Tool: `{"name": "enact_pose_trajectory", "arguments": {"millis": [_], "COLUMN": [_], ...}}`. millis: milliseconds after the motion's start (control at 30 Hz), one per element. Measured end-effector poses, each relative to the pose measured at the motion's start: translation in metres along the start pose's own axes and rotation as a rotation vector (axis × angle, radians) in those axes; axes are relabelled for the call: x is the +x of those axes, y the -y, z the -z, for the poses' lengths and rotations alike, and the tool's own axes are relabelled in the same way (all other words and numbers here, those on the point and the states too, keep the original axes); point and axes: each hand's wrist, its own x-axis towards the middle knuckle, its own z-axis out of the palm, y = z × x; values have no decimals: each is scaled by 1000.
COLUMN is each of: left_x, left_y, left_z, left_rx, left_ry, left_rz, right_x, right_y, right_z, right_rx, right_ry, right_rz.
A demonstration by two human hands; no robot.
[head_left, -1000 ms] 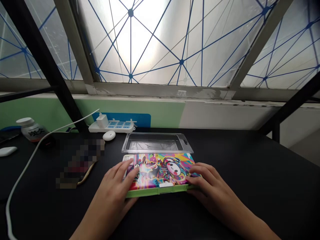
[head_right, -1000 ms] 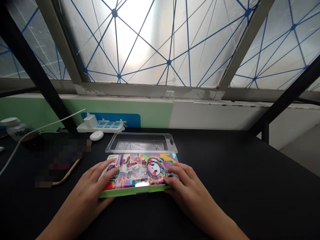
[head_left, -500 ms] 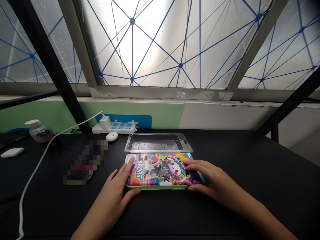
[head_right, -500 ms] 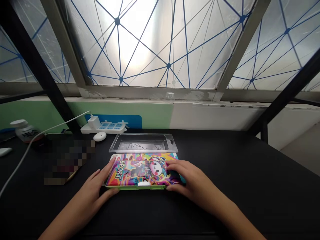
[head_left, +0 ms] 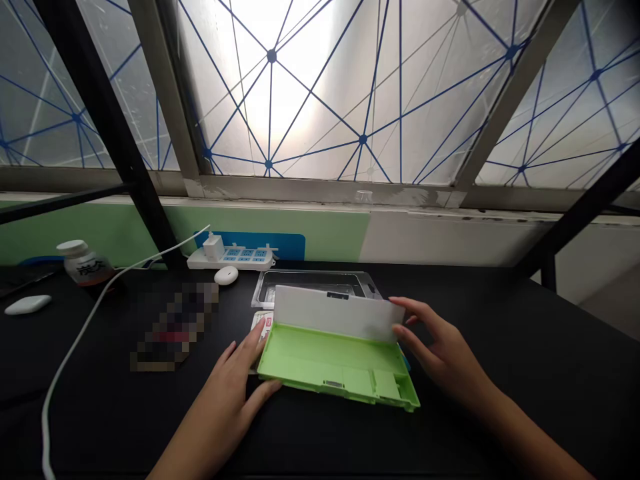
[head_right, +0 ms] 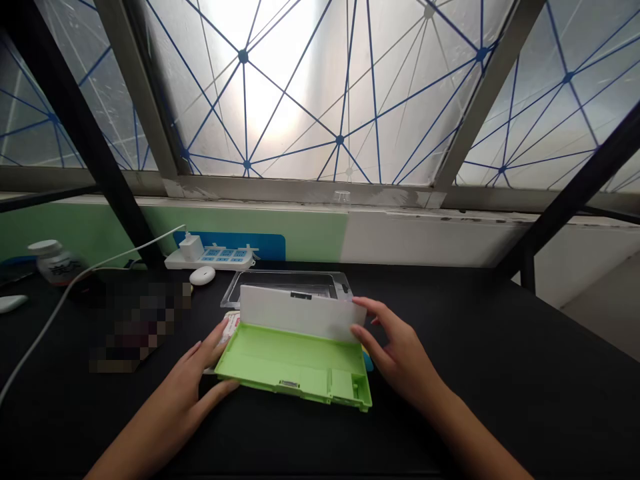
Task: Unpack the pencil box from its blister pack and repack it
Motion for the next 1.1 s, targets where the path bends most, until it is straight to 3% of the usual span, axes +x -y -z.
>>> {"name": "enact_pose_trajectory", "arguments": {"millis": [167,300,533,833,1100], "left_x": [-2,-4,-3,-1,2], "left_y": [-5,-5,-3,1,8], "left_z": [4,5,7,6,0], "left_rx": [-107,-115,-95,-158,-49], "left_ry": [-27,-39,-62,-172,-126], "left_rz": [25,20,22,34,39], "right_x": [-54,-62,-48,-4,33], "right_y": [1,3,3,7,27], "right_z": [0,-6,-4,-10,-27], "right_rx": [-22,-140,-219,-135,-441], "right_ry": [85,188,142,94,76], "right_rz": [187,291,357,91,330]}}
